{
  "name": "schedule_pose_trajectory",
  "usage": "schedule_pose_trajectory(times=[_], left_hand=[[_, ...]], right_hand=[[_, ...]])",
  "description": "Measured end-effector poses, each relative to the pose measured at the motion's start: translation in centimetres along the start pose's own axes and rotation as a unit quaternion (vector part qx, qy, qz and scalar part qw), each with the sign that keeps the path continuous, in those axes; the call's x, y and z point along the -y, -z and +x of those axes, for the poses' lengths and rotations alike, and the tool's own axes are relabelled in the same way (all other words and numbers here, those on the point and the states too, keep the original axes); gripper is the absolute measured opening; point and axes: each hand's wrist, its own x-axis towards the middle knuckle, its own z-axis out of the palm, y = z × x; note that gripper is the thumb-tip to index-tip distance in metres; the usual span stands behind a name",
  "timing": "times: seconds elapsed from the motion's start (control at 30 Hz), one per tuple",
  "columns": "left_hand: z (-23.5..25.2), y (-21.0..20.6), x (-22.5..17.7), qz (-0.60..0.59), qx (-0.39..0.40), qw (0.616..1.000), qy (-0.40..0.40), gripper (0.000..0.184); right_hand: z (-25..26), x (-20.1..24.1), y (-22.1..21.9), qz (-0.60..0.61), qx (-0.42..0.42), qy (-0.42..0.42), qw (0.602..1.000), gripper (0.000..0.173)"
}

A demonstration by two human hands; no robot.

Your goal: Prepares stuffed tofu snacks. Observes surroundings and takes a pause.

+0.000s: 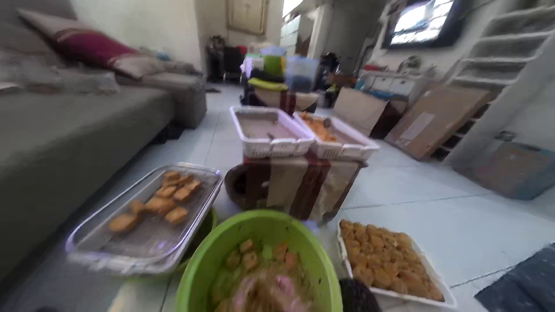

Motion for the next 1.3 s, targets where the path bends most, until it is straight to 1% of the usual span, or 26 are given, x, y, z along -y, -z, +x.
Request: schedule_pose_trajectory(times=[0.07,0.17,0.2,0.27,0.3,0.33,0.4,0.43,0.47,0.5,0.53,0.6,0.63,0.7,0.73,0.77,0.8,0.83,0.87,0.97,1.03,1.1,1.17,1.2,1.23,1.3], left_hand=[[-0.2,-0.3,-0.5,0.04,-0.01,0.999,0.006,0.047],[-0.3,-0.2,0.1,0.053,-0.024,0.998,0.009,0.068],[-0.1,0.1,0.0,0.064,-0.035,0.997,0.008,0.069],[0.4,1.3,-0.2,0.097,-0.081,0.992,-0.02,0.059],[0.6,1.9,-0.1,0.109,-0.103,0.988,-0.029,0.054],[0.7,2.4,0.1,0.115,-0.123,0.985,-0.027,0.051],[0.8,2.8,0.3,0.111,-0.156,0.982,-0.006,0.052],[1.0,2.8,0.3,0.098,-0.17,0.981,0.011,0.052],[1.1,2.9,0.3,0.076,-0.181,0.98,0.031,0.051],[1.2,2.9,0.3,0.047,-0.195,0.978,0.054,0.049],[1.4,3.0,0.2,0.024,-0.21,0.974,0.076,0.047],[1.6,3.3,0.1,-0.014,-0.227,0.968,0.103,0.045],[1.6,3.3,0.0,-0.04,-0.235,0.965,0.109,0.043],[1.7,3.2,-0.6,-0.096,-0.245,0.955,0.135,0.036],[1.7,3.1,-0.8,-0.119,-0.247,0.95,0.151,0.033],[1.6,3.1,-0.9,-0.137,-0.246,0.945,0.166,0.032],[1.6,3.2,-1.0,-0.155,-0.243,0.94,0.18,0.033],[1.6,3.3,-0.9,-0.167,-0.239,0.938,0.19,0.036],[1.6,3.4,-0.8,-0.178,-0.231,0.937,0.194,0.04],[1.7,3.2,-1.1,-0.245,-0.219,0.924,0.197,0.046],[1.9,2.8,-1.5,-0.284,-0.205,0.915,0.201,0.046],[2.0,2.6,-1.7,-0.295,-0.174,0.915,0.212,0.051],[2.0,2.7,-1.7,-0.299,-0.145,0.916,0.226,0.06],[2.0,2.8,-1.9,-0.303,-0.141,0.913,0.232,0.06],[1.9,2.8,-2.1,-0.309,-0.137,0.911,0.236,0.055],[1.7,2.9,-2.0,-0.337,-0.129,0.904,0.228,0.046]], right_hand=[[0.5,0.1,-0.3,0.054,-0.016,-0.046,0.997,0.025],[1.5,0.6,-1.3,0.097,-0.01,-0.069,0.993,0.027],[1.8,1.2,-1.3,0.071,0.013,-0.063,0.995,0.027],[2.5,2.1,-0.6,-0.014,0.096,-0.032,0.995,0.029],[2.9,2.5,0.0,-0.032,0.136,-0.03,0.99,0.034],[3.2,2.7,0.8,-0.022,0.163,-0.041,0.986,0.044],[4.4,2.7,1.3,0.04,0.159,-0.078,0.983,0.069],[5.2,2.5,1.1,0.071,0.146,-0.094,0.982,0.076],[5.9,2.2,0.7,0.088,0.13,-0.107,0.982,0.078],[6.7,1.7,0.2,0.088,0.115,-0.114,0.983,0.074],[7.4,0.8,-0.5,0.057,0.109,-0.114,0.986,0.065],[8.4,-2.1,-1.7,-0.107,0.153,-0.08,0.979,0.038],[8.3,-3.4,-2.3,-0.214,0.207,-0.058,0.953,0.033],[5.8,-4.4,-3.6,-0.376,0.31,-0.004,0.873,0.042],[4.1,-4.5,-4.1,-0.426,0.339,0.015,0.839,0.045],[2.5,-4.2,-4.3,-0.463,0.362,0.003,0.809,0.051],[1.7,-3.9,-4.1,-0.484,0.376,-0.013,0.79,0.052],[1.6,-3.5,-3.7,-0.49,0.383,-0.022,0.783,0.051],[1.9,-2.8,-3.0,-0.48,0.383,-0.028,0.789,0.047],[3.1,-1.2,-0.5,-0.398,0.372,0.002,0.839,0.038],[2.7,0.4,0.7,-0.383,0.37,0.01,0.846,0.036],[2.3,0.3,1.6,-0.375,0.367,-0.006,0.851,0.036],[2.0,-0.3,1.7,-0.427,0.363,-0.037,0.827,0.04],[1.7,-1.2,1.4,-0.457,0.365,-0.041,0.81,0.042],[1.1,-2.2,1.0,-0.481,0.368,-0.033,0.796,0.043],[0.5,-3.8,0.3,-0.498,0.362,-0.015,0.788,0.04]])
